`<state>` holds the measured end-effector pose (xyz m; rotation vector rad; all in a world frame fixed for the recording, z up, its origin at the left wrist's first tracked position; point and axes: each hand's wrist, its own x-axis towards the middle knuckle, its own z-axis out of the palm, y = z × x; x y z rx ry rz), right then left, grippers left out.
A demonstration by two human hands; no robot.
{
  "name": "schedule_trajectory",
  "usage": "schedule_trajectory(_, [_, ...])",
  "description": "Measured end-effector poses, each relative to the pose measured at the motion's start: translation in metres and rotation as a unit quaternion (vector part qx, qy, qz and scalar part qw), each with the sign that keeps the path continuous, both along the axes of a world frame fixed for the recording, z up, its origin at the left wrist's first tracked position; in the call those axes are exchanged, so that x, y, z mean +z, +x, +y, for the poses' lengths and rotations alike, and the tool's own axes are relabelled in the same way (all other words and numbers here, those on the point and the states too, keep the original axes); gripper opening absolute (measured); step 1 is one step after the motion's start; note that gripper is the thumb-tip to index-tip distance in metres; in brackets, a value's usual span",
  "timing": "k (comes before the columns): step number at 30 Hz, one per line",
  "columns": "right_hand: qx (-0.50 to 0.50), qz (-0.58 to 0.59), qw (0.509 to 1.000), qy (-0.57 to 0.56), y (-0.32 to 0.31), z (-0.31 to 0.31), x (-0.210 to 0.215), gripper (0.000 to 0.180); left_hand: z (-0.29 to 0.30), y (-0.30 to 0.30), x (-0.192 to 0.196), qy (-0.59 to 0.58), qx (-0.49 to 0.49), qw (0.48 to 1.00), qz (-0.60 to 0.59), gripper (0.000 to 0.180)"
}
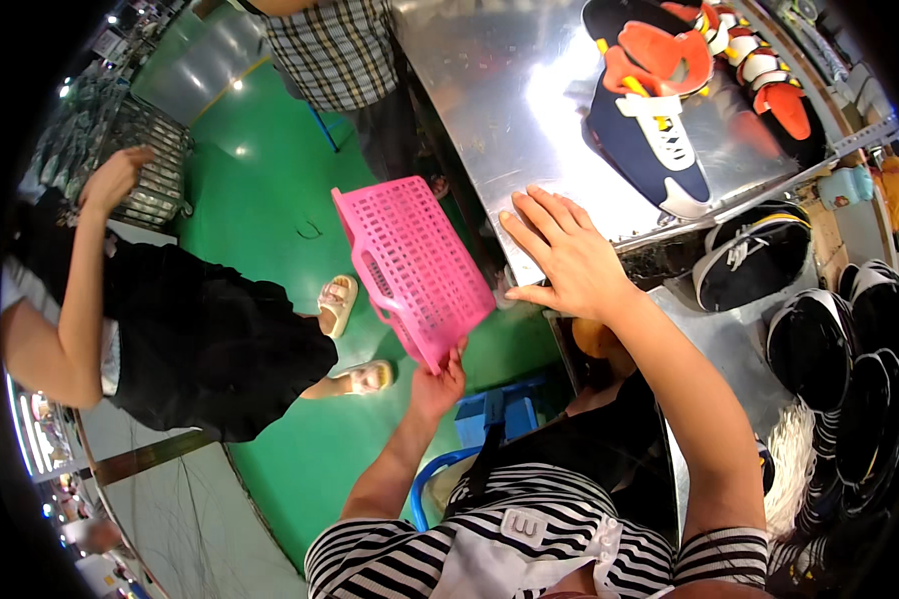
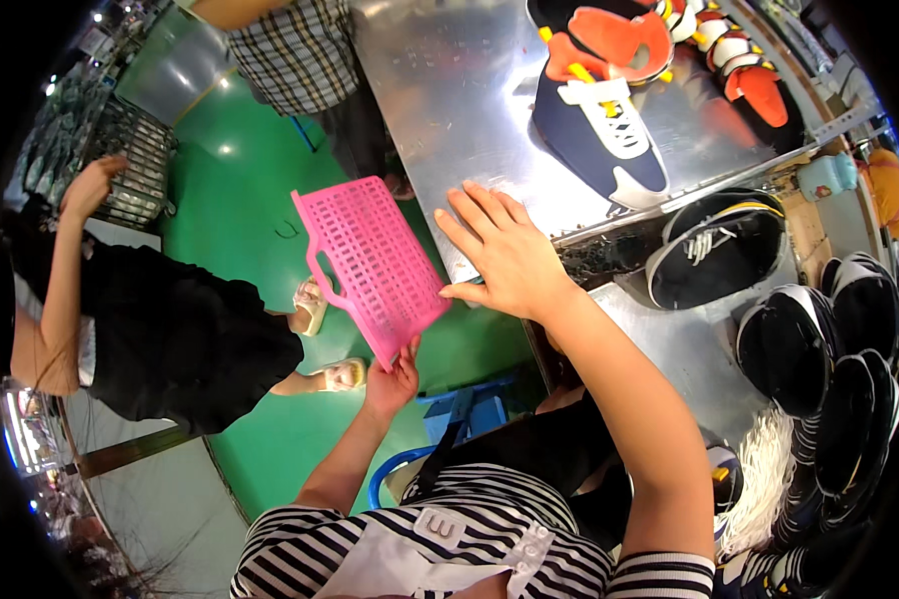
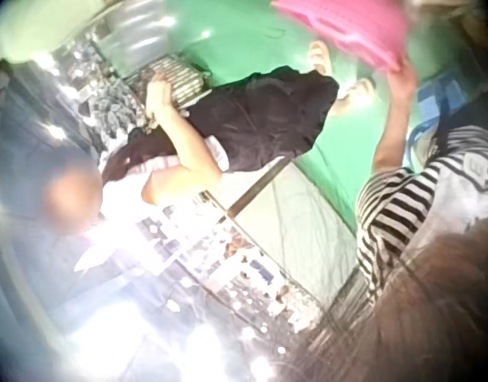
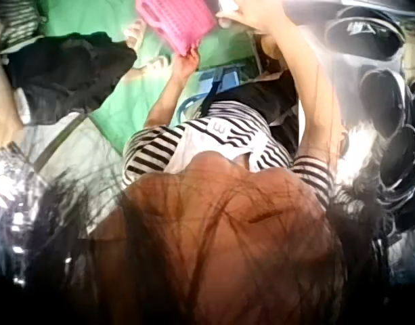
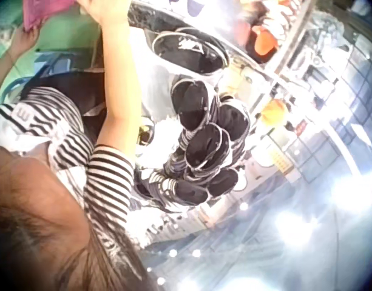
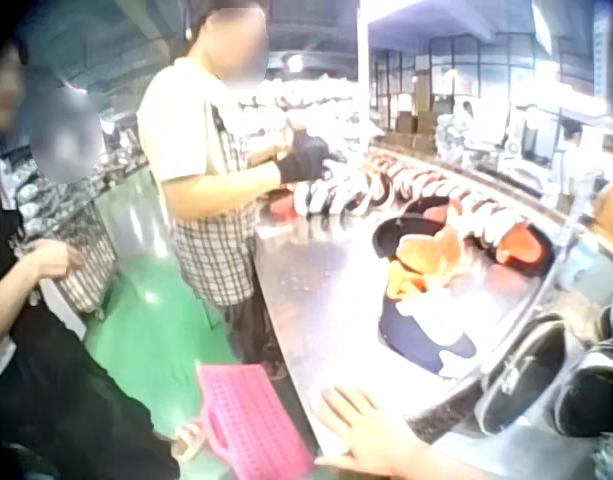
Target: The person laces a blue and white shoe by threading a white lace through the eyelets and tying it. They repeat this process on a second shoe, then place the finished pair into a pink basket.
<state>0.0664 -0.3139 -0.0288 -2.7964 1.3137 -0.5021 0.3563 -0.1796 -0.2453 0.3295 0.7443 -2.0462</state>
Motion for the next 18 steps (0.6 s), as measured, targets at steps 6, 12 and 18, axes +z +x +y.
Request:
schedule_trajectory(6, [-0.034,-0.117,0.992,0.013,-0.002,0.029,-0.007,0.057,0.097,0.01,0.053,-0.112,-0.116,0.986,-0.038,0.055])
schedule_trajectory(12, [-0.127,-0.356,0.921,0.092,-0.012,0.103,0.038,0.042,0.14,0.015,0.061,-0.288,-0.233,0.91,-0.188,0.057])
schedule_trajectory(18, [-0.123,-0.605,0.775,0.138,-0.063,0.224,0.086,0.051,0.133,-0.008,0.11,-0.386,-0.258,0.805,-0.369,0.057])
